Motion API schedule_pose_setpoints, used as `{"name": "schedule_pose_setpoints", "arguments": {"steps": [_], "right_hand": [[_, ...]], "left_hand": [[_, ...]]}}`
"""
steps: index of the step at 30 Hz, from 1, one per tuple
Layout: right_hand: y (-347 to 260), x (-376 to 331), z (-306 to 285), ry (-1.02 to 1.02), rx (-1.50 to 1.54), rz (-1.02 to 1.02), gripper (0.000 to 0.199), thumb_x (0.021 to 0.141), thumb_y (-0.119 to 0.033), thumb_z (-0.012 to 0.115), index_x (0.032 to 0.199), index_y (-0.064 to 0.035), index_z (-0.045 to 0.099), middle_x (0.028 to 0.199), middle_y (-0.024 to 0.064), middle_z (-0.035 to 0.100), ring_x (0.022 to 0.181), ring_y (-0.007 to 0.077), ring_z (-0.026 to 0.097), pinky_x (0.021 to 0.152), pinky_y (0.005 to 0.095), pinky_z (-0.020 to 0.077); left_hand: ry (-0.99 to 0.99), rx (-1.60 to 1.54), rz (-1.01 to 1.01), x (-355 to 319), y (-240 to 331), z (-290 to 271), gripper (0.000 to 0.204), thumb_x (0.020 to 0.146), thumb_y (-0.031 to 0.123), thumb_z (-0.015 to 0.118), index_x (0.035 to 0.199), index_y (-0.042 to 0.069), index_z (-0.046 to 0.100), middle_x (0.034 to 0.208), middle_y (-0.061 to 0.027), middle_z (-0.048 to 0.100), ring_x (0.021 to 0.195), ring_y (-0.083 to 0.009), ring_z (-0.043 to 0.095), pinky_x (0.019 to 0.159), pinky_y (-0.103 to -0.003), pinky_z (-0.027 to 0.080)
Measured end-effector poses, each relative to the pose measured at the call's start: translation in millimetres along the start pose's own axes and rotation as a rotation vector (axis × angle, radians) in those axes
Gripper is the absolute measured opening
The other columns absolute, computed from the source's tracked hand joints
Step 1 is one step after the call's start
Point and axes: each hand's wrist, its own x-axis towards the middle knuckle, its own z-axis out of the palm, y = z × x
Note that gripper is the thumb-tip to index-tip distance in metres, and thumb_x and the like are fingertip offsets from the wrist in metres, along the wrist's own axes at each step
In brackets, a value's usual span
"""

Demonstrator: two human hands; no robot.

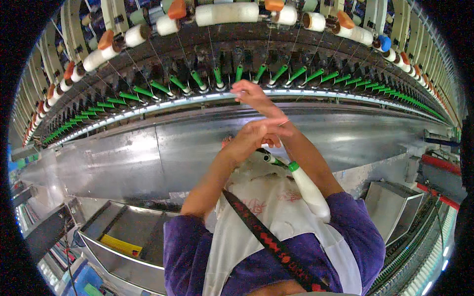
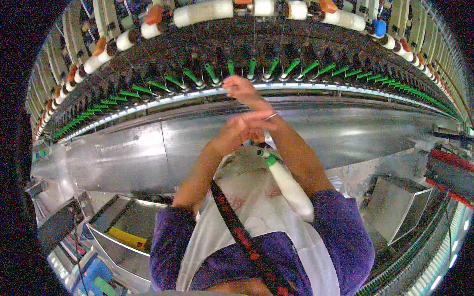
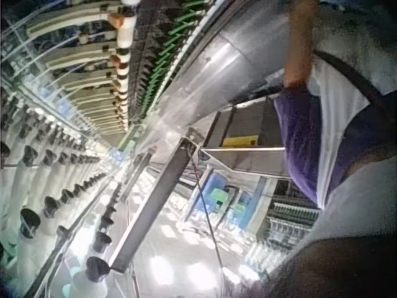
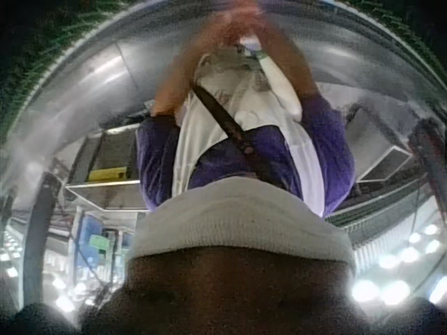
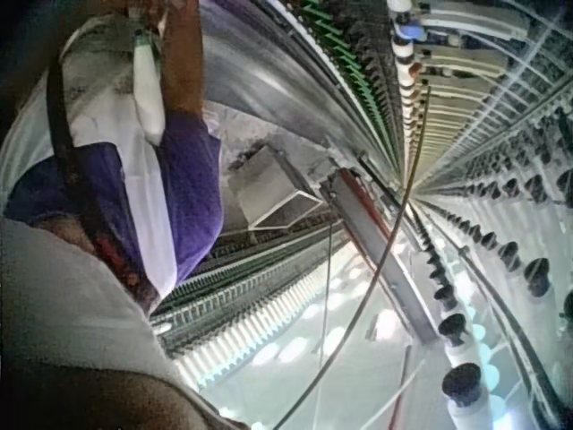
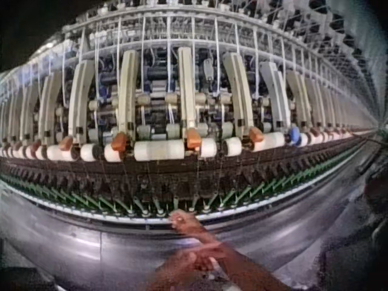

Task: The person walks along rows of spinning machines, removes empty bobbins, and threads new white bobbins onto green spindles. They guide the thread through machine guides and secure it, repeating the process at multiple stations.

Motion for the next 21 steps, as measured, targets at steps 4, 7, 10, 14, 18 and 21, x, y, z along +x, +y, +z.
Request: {"name": "schedule_pose_setpoints", "arguments": {"steps": [4, 7, 10, 14, 18, 21], "right_hand": [[-18.1, -2.4, 5.2, -0.170, -0.132, -0.174, 0.037, 0.079, -0.020, 0.065, 0.111, -0.0049, 0.053, 0.105, 0.0068, 0.059, 0.086, 0.0139, 0.056, 0.078, 0.0294, 0.0485], [-55.6, -20.9, -7.0, -0.015, -0.160, -0.129, 0.025, 0.084, -0.014, 0.062, 0.106, -0.0035, 0.056, 0.100, 0.0070, 0.063, 0.087, 0.0146, 0.060, 0.078, 0.0281, 0.0495], [-78.8, -51.8, -9.6, 0.143, -0.373, -0.127, 0.011, 0.088, -0.007, 0.057, 0.095, 0.0016, 0.059, 0.088, 0.0086, 0.066, 0.084, 0.0134, 0.063, 0.073, 0.0266, 0.0510], [-88.8, -84.2, -0.4, 0.118, -0.606, -0.065, 0.013, 0.087, -0.008, 0.058, 0.091, 0.0027, 0.064, 0.086, 0.0092, 0.067, 0.076, 0.0135, 0.062, 0.073, 0.0269, 0.0509], [-99.3, -90.1, 11.7, -0.023, -0.768, -0.223, 0.009, 0.078, -0.005, 0.067, 0.085, -0.0019, 0.070, 0.083, 0.0044, 0.064, 0.078, 0.0128, 0.057, 0.069, 0.0253, 0.0456], [-115.1, -87.5, 20.8, -0.127, -0.923, -0.361, 0.010, 0.073, -0.008, 0.071, 0.083, -0.0059, 0.072, 0.094, 0.0034, 0.057, 0.088, 0.0154, 0.052, 0.073, 0.0271, 0.0418]], "left_hand": [[0.144, -0.120, -0.008, 12.5, 32.2, 21.4, 0.046, 0.091, 0.038, 0.052, 0.124, 0.005, 0.053, 0.074, 0.0009, 0.056, 0.051, -0.0033, 0.040, 0.043, -0.017, 0.031], [0.447, -0.001, 0.187, 10.5, 35.1, 7.9, 0.019, 0.090, 0.023, 0.056, 0.094, 0.006, 0.063, 0.054, 0.0104, 0.038, 0.044, -0.0004, 0.029, 0.040, -0.020, 0.019], [0.679, 0.109, 0.399, 0.7, 22.4, -12.6, 0.011, 0.086, 0.015, 0.061, 0.086, 0.005, 0.065, 0.059, 0.0102, 0.045, 0.048, 0.0004, 0.033, 0.043, -0.018, 0.023], [0.987, 0.450, 0.550, -17.2, 2.7, -40.0, 0.010, 0.081, 0.012, 0.067, 0.082, 0.002, 0.067, 0.057, 0.0072, 0.048, 0.053, 0.0000, 0.038, 0.047, -0.018, 0.029], [0.993, 0.445, 0.716, -25.8, -1.6, -50.0, 0.010, 0.079, 0.010, 0.067, 0.085, 0.002, 0.069, 0.055, 0.0085, 0.045, 0.050, -0.0006, 0.035, 0.046, -0.019, 0.027], [1.089, 0.617, 0.769, -17.1, 12.5, -48.8, 0.012, 0.078, 0.012, 0.069, 0.083, 0.002, 0.070, 0.055, 0.0007, 0.055, 0.050, -0.0036, 0.044, 0.046, -0.022, 0.034]]}}
